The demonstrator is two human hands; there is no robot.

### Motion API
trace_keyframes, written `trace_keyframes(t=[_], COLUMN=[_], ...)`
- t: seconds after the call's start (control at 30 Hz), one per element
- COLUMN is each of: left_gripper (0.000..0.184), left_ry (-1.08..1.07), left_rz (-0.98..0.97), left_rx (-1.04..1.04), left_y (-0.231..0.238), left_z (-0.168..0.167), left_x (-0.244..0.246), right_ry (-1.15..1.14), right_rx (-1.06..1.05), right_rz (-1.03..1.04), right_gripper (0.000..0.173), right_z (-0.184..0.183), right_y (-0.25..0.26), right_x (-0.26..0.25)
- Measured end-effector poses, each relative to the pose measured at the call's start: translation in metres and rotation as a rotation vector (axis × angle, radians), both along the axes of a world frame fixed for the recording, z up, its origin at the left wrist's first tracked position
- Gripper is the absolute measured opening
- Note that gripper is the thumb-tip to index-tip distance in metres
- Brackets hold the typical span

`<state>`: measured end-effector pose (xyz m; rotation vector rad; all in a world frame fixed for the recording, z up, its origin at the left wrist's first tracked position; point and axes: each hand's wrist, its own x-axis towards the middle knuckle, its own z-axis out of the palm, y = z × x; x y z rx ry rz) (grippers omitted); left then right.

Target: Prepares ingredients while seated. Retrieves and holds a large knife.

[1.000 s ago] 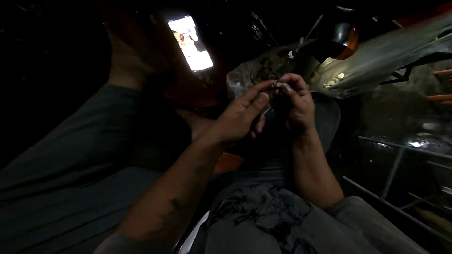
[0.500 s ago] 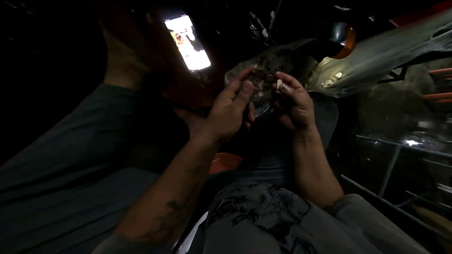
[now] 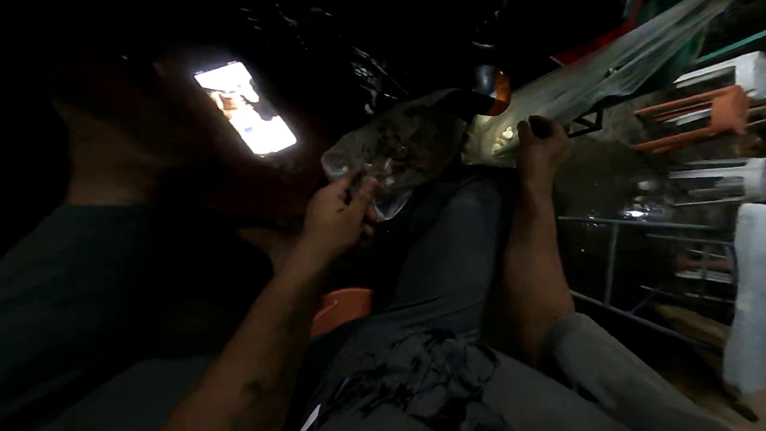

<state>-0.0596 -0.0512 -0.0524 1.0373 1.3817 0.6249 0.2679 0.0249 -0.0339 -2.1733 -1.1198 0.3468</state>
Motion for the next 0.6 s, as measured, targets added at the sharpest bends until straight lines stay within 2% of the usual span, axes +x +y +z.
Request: trace_keyframes(t=[0.07,0.13,0.23,0.3,0.43,0.53,0.6], left_gripper=[0.043,0.043,0.048,0.052,0.055,0.057,0.057], left_ry=[-0.018,-0.014,0.108,0.264,0.448,0.494,0.502], left_rz=[0.031,0.051,0.092,0.150,0.318,0.378,0.368], left_rx=[-0.008,0.012,0.133,0.190,0.187,0.039,0.042], left_y=[0.002,0.000,-0.003,-0.002,0.004,0.008,0.008], left_z=[0.001,0.001,-0.009,-0.023,-0.069,-0.079,-0.083], left_x=[-0.004,-0.014,-0.039,-0.058,-0.087,-0.094,-0.094], right_ry=[0.044,0.247,0.739,0.948,1.051,1.208,1.314], right_rx=[-0.075,-0.056,0.181,0.283,0.223,0.149,0.075], right_rz=[-0.013,-0.018,0.063,0.154,0.333,0.465,0.467], right_gripper=[0.042,0.041,0.031,0.025,0.026,0.027,0.025], right_z=[-0.001,0.005,0.016,0.020,0.025,0.016,0.008], right_y=[0.008,0.005,-0.016,-0.032,-0.053,-0.054,-0.054], right_x=[0.003,-0.004,-0.026,-0.042,-0.083,-0.111,-0.127])
